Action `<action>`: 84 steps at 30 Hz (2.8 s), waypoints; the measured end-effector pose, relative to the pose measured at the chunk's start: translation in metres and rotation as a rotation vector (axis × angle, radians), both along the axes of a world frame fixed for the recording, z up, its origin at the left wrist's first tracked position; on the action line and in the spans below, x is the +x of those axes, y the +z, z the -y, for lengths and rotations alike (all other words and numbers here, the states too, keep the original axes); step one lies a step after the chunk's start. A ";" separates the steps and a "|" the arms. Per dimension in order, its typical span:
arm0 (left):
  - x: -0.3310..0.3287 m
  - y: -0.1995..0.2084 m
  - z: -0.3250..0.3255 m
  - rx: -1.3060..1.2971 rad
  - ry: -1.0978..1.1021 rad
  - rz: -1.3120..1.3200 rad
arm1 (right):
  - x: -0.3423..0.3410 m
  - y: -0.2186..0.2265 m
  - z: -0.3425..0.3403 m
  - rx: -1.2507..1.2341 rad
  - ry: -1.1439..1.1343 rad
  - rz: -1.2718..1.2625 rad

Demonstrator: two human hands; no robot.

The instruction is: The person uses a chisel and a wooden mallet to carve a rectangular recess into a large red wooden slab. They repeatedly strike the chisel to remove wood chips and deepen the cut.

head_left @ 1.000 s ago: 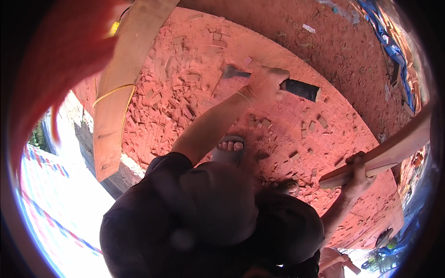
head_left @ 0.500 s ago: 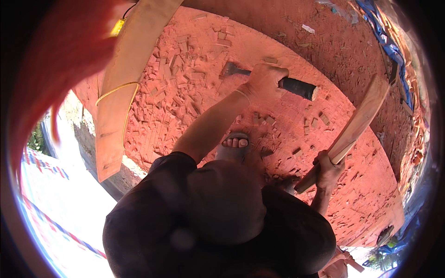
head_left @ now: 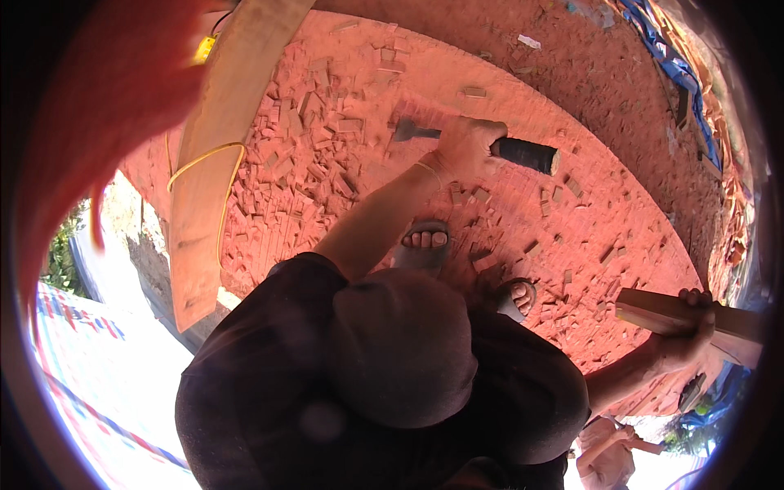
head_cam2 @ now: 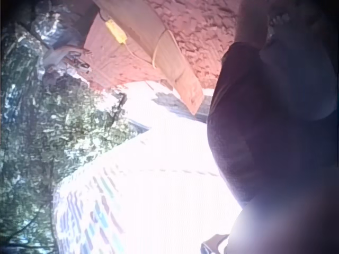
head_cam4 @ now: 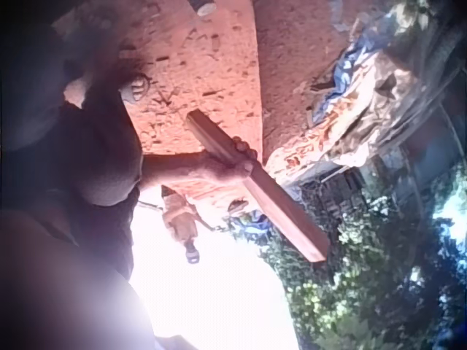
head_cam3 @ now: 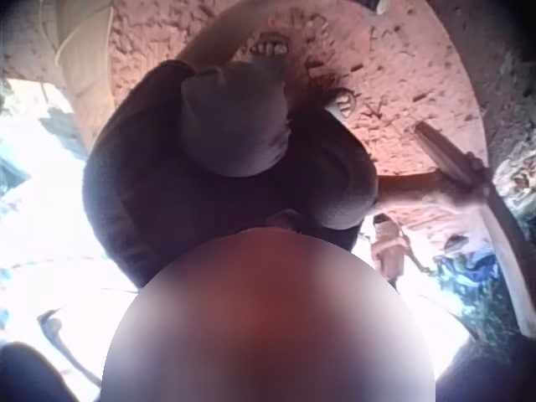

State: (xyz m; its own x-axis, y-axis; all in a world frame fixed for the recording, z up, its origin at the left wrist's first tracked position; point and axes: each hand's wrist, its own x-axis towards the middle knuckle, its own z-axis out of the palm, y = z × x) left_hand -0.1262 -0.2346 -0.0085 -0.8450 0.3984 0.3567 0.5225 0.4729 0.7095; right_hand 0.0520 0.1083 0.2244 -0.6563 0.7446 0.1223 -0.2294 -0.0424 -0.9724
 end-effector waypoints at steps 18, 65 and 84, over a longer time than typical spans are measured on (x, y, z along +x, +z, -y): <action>-0.006 -0.010 -0.008 -0.107 0.063 -0.001 | -0.032 -0.041 0.004 -0.137 0.023 0.195; 0.046 0.004 0.017 -0.028 -0.026 0.044 | 0.014 -0.095 0.014 -0.028 0.223 0.488; 0.040 -0.006 0.014 -0.190 -0.080 0.099 | 0.017 -0.098 0.017 0.037 0.385 0.403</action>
